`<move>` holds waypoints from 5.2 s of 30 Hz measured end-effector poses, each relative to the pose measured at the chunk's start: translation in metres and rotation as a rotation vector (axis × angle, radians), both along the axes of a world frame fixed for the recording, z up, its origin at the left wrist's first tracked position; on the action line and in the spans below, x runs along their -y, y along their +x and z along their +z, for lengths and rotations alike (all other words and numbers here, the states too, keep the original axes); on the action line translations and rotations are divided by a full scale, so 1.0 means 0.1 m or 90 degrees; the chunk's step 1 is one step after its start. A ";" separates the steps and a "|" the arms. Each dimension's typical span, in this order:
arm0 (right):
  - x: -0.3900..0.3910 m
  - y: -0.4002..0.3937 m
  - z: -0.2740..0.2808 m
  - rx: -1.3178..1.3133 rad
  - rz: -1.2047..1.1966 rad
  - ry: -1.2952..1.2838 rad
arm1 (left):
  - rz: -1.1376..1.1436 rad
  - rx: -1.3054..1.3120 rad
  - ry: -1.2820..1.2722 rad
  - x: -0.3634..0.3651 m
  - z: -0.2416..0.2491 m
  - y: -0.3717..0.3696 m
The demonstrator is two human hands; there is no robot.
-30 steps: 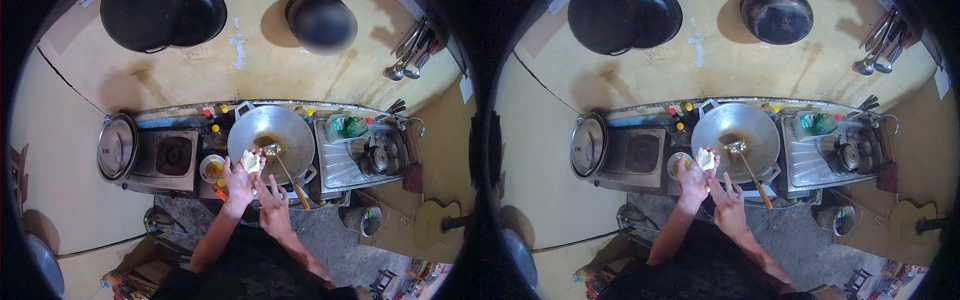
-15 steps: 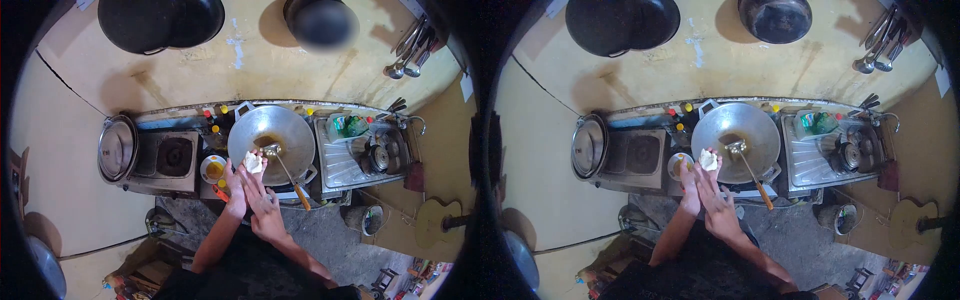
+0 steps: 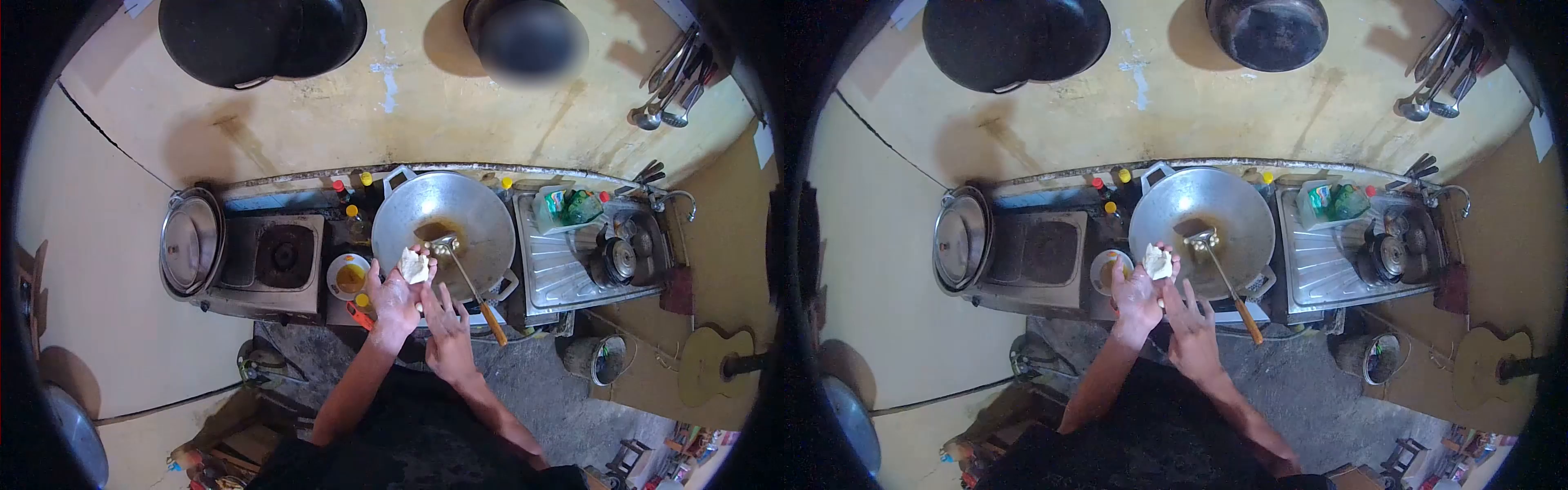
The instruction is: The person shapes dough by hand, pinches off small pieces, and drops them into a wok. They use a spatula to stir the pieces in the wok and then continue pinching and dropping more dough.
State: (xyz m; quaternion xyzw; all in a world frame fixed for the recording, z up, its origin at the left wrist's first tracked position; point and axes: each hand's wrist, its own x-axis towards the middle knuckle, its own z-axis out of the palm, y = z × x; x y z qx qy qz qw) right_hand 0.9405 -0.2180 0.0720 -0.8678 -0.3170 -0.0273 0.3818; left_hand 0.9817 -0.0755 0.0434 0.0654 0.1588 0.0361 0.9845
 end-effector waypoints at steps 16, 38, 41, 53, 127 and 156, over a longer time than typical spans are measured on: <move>0.06 -0.06 0.05 0.012 0.044 -0.036 | 0.018 0.051 -0.095 -0.03 -0.08 -0.01; -0.09 0.03 0.02 0.080 0.053 -0.073 | 0.025 0.017 -0.035 -0.05 -0.12 0.04; 0.01 0.10 0.05 0.095 0.008 -0.079 | 0.048 0.061 -0.037 -0.09 -0.38 0.30; 0.80 0.39 -0.16 -0.120 -0.247 0.180 | -0.052 -0.003 0.194 -0.12 -0.13 0.25; -0.07 0.08 0.15 0.015 0.012 0.076 | 0.016 0.084 -0.052 0.08 0.02 0.09; -0.05 0.04 0.03 0.013 -0.015 0.162 | 0.022 0.090 -0.121 0.02 0.08 -0.03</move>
